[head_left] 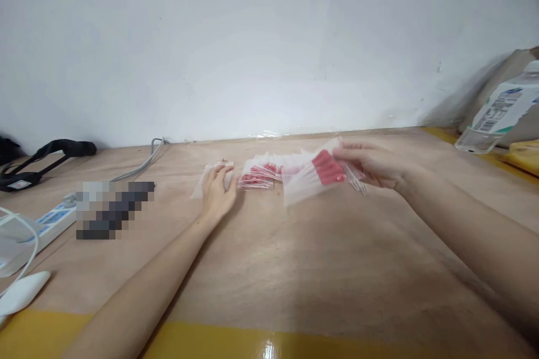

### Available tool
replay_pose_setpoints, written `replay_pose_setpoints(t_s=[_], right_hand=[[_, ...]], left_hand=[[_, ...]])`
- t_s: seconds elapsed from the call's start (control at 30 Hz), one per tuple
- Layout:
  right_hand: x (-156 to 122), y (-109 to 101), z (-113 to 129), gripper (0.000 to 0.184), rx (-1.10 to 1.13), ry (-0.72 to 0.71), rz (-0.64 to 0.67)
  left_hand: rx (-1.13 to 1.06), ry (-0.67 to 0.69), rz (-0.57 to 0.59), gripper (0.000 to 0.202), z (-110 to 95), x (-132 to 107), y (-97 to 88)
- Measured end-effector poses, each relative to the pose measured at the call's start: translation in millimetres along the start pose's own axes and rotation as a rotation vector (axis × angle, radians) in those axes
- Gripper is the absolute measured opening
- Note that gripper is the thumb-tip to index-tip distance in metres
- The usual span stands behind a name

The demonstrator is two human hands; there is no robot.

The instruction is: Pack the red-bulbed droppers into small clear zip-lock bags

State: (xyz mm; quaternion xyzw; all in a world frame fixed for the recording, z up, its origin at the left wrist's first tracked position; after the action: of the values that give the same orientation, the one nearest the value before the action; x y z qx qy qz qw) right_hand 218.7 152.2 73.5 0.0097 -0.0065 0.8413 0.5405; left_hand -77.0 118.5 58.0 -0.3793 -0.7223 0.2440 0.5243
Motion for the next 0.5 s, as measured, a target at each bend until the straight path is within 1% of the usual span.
replay_pose_setpoints(t_s=[0.03, 0.1, 0.13, 0.17, 0.2, 0.23, 0.27, 0.3, 0.37, 0.43, 0.47, 0.5], right_hand=[[8, -5, 14, 0.015, -0.044, -0.08, -0.076], [20, -12, 40, 0.016, -0.173, -0.29, -0.261], [25, -11, 49, 0.017, -0.278, -0.385, -0.349], [30, -7, 54, 0.017, -0.415, -0.46, -0.428], [36, 3, 55, 0.017, -0.597, -0.508, -0.474], [43, 17, 52, 0.017, -0.814, -0.524, -0.488], [51, 32, 45, 0.018, -1.026, -0.523, -0.485], [59, 49, 34, 0.02, -1.2, -0.507, -0.443], [69, 80, 11, 0.022, -1.415, -0.483, -0.302], [72, 101, -5, 0.022, -1.484, -0.472, -0.188], [71, 106, -10, 0.022, -1.475, -0.474, -0.14], [69, 107, -11, 0.023, -1.441, -0.477, -0.105]], left_hand=[[0.136, -0.104, 0.03, 0.036, 21, 6, 1.7], [0.206, -0.176, 0.074, 0.042, 47, 13, 4.5], [0.227, -0.201, 0.101, 0.045, 57, 15, 7.0], [0.238, -0.215, 0.13, 0.048, 64, 16, 10.4], [0.253, -0.229, 0.161, 0.051, 70, 16, 14.6], [0.269, -0.24, 0.196, 0.054, 74, 15, 19.5], [0.284, -0.247, 0.234, 0.056, 78, 15, 24.9], [0.297, -0.251, 0.273, 0.059, 81, 14, 30.4], [0.323, -0.248, 0.352, 0.062, 85, 13, 40.3], [0.347, -0.239, 0.421, 0.062, 88, 13, 47.1], [0.359, -0.234, 0.451, 0.061, 89, 13, 49.0], [0.372, -0.23, 0.478, 0.061, 89, 12, 49.9]])
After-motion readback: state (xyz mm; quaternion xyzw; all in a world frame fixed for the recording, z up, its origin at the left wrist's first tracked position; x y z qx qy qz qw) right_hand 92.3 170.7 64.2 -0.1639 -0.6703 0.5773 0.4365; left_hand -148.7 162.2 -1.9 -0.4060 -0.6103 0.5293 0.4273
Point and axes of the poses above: each hand's wrist, its own x-axis towards the middle knuckle, its own y-axis out of the palm, z = x × y, the point moved 9 cm from there along x, towards the middle knuckle, and after that the axes turned 1 degree about -y, right-handed, at the moved point
